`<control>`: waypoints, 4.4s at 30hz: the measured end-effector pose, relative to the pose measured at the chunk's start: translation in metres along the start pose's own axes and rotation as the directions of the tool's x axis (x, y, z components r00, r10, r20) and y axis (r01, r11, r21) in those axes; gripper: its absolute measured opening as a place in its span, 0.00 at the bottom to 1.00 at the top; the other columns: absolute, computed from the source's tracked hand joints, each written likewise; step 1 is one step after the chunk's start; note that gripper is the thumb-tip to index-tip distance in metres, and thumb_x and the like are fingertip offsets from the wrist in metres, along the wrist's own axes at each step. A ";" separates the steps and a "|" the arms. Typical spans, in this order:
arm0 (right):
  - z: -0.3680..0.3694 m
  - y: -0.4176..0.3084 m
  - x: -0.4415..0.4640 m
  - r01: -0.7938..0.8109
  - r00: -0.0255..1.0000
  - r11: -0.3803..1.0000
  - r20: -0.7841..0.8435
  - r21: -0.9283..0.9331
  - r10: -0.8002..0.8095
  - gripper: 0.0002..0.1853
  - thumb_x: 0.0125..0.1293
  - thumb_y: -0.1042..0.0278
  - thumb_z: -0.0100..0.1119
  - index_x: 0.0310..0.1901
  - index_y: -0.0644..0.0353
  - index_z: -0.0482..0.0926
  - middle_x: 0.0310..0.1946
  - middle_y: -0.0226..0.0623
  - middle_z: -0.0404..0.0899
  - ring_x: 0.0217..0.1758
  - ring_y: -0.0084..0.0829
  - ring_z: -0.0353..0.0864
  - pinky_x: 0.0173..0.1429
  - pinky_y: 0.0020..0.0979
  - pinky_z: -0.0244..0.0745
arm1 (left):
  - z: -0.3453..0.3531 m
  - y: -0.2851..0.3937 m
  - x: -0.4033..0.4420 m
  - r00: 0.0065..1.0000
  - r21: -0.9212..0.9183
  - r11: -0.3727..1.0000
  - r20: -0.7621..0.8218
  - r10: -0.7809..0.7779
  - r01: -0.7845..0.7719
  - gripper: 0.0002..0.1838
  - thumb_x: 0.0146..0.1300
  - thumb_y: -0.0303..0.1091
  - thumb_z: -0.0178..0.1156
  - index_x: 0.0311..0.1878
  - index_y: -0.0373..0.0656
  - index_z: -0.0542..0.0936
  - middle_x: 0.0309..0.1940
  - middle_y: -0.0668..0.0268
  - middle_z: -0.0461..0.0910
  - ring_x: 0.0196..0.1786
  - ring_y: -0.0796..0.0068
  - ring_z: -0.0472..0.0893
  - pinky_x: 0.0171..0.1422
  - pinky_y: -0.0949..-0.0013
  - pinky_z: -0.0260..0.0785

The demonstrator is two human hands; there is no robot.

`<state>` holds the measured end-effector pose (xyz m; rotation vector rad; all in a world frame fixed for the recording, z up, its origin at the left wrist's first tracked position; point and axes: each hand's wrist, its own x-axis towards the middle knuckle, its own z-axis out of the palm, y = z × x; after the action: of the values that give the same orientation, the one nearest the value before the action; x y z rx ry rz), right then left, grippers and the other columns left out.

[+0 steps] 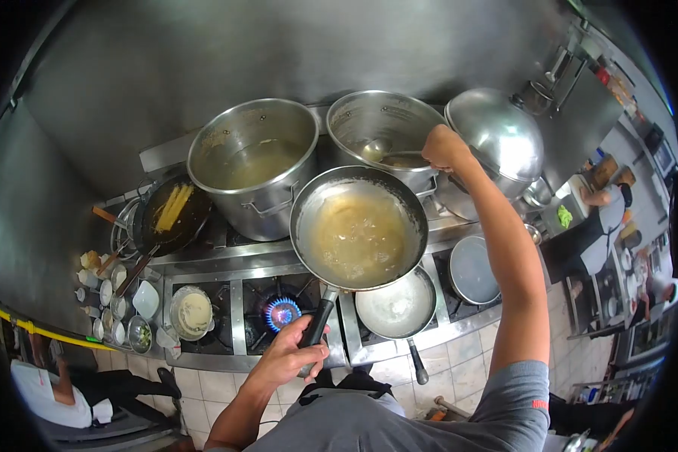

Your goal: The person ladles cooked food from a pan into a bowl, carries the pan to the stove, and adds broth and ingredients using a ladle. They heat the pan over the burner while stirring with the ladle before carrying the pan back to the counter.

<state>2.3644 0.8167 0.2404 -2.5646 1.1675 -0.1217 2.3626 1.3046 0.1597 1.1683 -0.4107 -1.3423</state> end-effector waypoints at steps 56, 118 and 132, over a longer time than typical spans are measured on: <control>0.304 0.001 -0.585 0.026 1.000 0.983 0.006 0.184 -0.028 0.15 0.68 0.74 0.60 0.56 0.60 0.76 0.42 0.52 0.81 0.44 0.57 0.83 0.49 0.51 0.76 | -0.183 -0.333 -0.090 0.962 -0.093 0.985 -0.247 0.115 -0.142 0.22 0.64 0.25 0.62 0.59 0.38 0.68 0.28 0.64 0.75 0.22 0.75 0.75 0.21 0.67 0.67; 0.883 -0.322 -0.510 -0.644 0.763 0.506 0.525 0.573 0.377 0.20 0.55 0.81 0.74 0.47 0.59 0.76 0.31 0.39 0.81 0.22 0.29 0.79 0.21 0.29 0.72 | -0.384 -0.609 -0.379 0.246 -0.050 0.994 -0.967 -0.072 0.097 0.20 0.78 0.47 0.57 0.48 0.37 0.83 0.38 0.62 0.85 0.40 0.73 0.80 0.49 0.67 0.73; 0.819 -0.343 -0.553 -0.474 0.224 0.879 0.973 0.053 0.062 0.11 0.64 0.59 0.69 0.42 0.55 0.83 0.29 0.33 0.83 0.28 0.30 0.85 0.29 0.30 0.76 | -0.452 -0.498 -0.454 0.153 0.157 0.884 -0.983 0.098 0.440 0.24 0.77 0.52 0.52 0.47 0.38 0.85 0.40 0.52 0.85 0.46 0.56 0.84 0.53 0.57 0.73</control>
<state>2.4143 1.6476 -0.3930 -1.4593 0.8760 1.1030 2.3451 1.9900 -0.2746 2.2700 0.5055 -0.3424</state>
